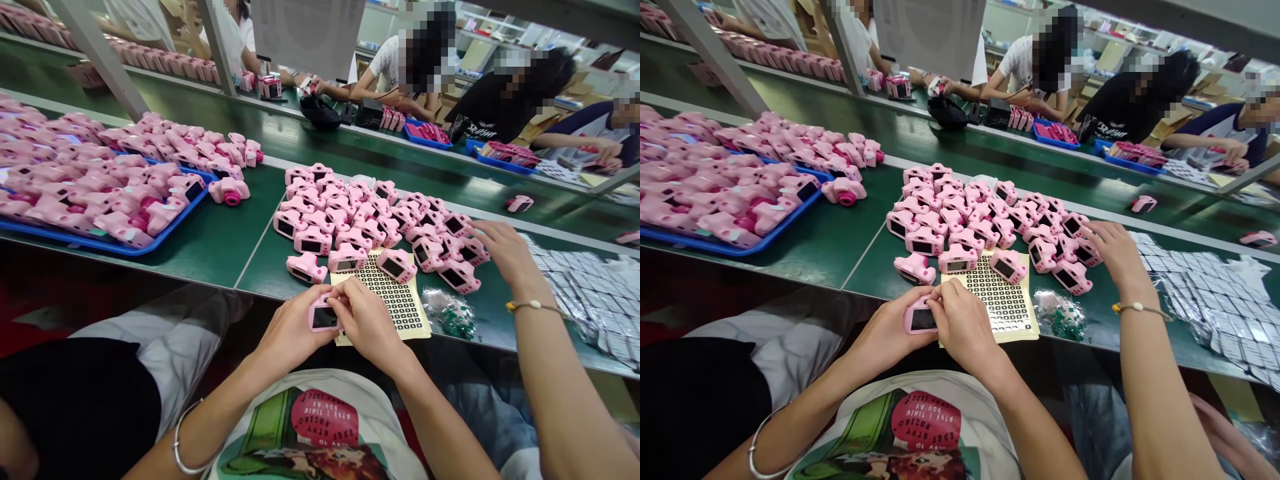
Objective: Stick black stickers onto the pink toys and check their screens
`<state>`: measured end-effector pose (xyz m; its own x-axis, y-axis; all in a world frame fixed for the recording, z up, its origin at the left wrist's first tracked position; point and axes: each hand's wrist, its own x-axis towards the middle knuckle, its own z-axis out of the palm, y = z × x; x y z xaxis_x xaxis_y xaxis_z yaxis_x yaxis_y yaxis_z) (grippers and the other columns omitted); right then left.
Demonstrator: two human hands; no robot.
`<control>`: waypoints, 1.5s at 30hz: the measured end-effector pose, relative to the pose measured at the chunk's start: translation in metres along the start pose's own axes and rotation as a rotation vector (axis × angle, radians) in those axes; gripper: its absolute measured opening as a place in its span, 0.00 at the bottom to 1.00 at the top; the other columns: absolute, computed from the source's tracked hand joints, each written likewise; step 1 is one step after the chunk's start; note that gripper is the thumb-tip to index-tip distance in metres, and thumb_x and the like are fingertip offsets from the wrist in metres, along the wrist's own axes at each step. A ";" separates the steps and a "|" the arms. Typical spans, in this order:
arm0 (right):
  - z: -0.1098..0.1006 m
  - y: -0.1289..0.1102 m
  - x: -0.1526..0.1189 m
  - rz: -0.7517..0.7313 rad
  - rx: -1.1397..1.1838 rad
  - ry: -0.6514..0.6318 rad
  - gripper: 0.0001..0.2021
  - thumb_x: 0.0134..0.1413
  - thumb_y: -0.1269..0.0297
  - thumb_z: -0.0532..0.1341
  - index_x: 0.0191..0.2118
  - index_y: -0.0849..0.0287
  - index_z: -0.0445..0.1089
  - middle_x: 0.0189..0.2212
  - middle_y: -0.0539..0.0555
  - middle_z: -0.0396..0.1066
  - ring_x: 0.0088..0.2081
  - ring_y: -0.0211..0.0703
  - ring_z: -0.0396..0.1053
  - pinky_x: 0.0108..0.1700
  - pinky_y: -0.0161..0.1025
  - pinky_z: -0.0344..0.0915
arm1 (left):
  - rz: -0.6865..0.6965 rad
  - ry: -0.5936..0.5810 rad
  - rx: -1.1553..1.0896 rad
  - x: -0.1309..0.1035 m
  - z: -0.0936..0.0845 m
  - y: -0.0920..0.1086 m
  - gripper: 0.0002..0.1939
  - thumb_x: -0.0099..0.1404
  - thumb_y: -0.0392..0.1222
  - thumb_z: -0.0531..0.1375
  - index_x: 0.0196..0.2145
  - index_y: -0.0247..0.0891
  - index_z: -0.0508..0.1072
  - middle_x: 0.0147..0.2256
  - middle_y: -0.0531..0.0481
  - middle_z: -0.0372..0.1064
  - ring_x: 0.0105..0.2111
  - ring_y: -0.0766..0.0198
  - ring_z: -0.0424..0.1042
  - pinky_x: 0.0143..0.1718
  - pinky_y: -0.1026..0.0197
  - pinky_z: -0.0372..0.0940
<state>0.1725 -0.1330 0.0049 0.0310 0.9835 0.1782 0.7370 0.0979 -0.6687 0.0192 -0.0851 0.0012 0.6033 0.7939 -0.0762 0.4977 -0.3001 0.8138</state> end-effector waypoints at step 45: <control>0.007 0.050 0.004 0.143 -0.036 0.073 0.04 0.62 0.68 0.58 0.40 0.57 0.70 0.37 0.53 0.70 0.33 0.43 0.68 0.36 0.39 0.61 | 0.296 0.207 0.136 0.076 -0.109 -0.088 0.21 0.72 0.48 0.49 0.57 0.38 0.65 0.59 0.44 0.60 0.61 0.56 0.58 0.65 0.53 0.50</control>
<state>0.2043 -0.1232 -0.0330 0.1854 0.9732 0.1360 0.7450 -0.0490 -0.6653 -0.0467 0.0592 -0.0140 0.6018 0.7479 0.2800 0.4068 -0.5888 0.6985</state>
